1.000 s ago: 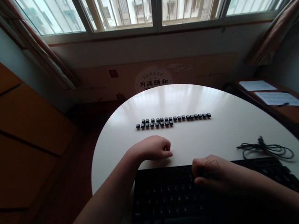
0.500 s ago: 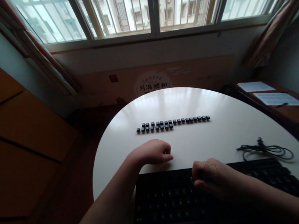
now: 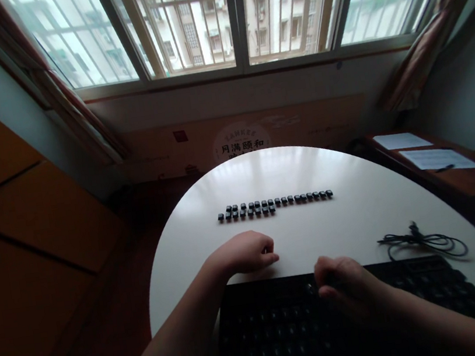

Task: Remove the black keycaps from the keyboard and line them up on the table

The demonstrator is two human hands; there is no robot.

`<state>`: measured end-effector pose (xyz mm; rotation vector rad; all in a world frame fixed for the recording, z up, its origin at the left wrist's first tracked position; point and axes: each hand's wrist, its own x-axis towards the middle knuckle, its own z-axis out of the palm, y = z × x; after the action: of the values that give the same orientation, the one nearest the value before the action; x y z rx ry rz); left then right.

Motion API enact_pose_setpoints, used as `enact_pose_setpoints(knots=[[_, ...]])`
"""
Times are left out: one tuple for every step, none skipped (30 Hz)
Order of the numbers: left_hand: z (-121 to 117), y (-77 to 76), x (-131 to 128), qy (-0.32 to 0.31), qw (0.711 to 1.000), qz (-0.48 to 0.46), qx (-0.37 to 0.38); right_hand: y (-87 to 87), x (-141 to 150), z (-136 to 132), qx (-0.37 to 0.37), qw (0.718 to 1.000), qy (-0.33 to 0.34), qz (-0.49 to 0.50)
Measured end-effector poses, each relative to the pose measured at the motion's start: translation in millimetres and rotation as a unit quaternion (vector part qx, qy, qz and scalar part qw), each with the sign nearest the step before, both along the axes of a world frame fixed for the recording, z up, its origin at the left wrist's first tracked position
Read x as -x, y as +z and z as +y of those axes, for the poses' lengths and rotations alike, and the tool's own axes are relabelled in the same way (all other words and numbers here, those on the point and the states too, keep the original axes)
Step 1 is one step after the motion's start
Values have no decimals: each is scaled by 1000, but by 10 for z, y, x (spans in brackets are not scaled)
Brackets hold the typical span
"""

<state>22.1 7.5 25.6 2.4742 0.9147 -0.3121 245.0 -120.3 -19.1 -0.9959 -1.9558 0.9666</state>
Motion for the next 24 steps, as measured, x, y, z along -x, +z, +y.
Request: enact_pose_setpoints(knots=[[3,-5,1,0,1000,0,1,-8,-11,-4,9,998,-30,50],[6,-9,0,1,1000,-1,3,-11,-23,-3,14,994,-56,93],[9,-12,-2,2,1000,-1,4,-10,-35,3,12,990,-76,120],[10,-12,-8,4,1000,-1,6,-2,-45,12,3,988,-87,126],[9,-7,-16,7,1000,-2,6,11,-51,25,-11,990,-86,115],[4,2,-27,10,1000,-5,5,28,-52,39,-25,992,-83,94],[-5,17,-39,13,1000,-13,4,49,-47,53,-35,994,-77,70],[-18,36,-52,13,1000,-25,2,71,-39,63,-40,996,-70,49],[-35,58,-65,11,999,-42,1,92,-27,69,-41,997,-64,31],[-56,81,-78,7,998,-61,2,111,-14,72,-37,997,-58,19],[-78,103,-89,1,997,-80,3,126,-2,70,-30,998,-56,11],[-101,123,-100,-7,995,-97,6,138,8,66,-21,998,-56,6],[-123,138,-110,-15,994,-110,7,145,15,60,-13,998,-58,6],[-143,149,-119,-22,992,-120,6,149,19,55,-6,998,-59,6],[-160,155,-129,-29,991,-127,3,150,19,50,-3,998,-59,9],[-175,158,-139,-35,991,-131,-2,149,17,46,-1,998,-58,10],[-186,159,-148,-40,991,-131,-6,147,14,45,0,998,-56,11],[-195,159,-155,-44,991,-130,-9,144,10,45,-2,999,-53,10],[-201,161,-161,-47,991,-128,-10,140,7,46,-5,999,-51,8],[-205,163,-165,-49,991,-127,-10,136,4,48,-10,999,-49,6],[-208,167,-166,-49,990,-129,-8,131,2,50,-16,999,-49,4],[-210,171,-166,-49,990,-133,-6,127,0,53,-20,999,-49,3],[-211,176,-164,-47,989,-138,-4,122,-2,55,-26,998,-50,3],[-211,179,-162,-46,989,-143,-2,118,-3,57,-30,998,-51,4]])
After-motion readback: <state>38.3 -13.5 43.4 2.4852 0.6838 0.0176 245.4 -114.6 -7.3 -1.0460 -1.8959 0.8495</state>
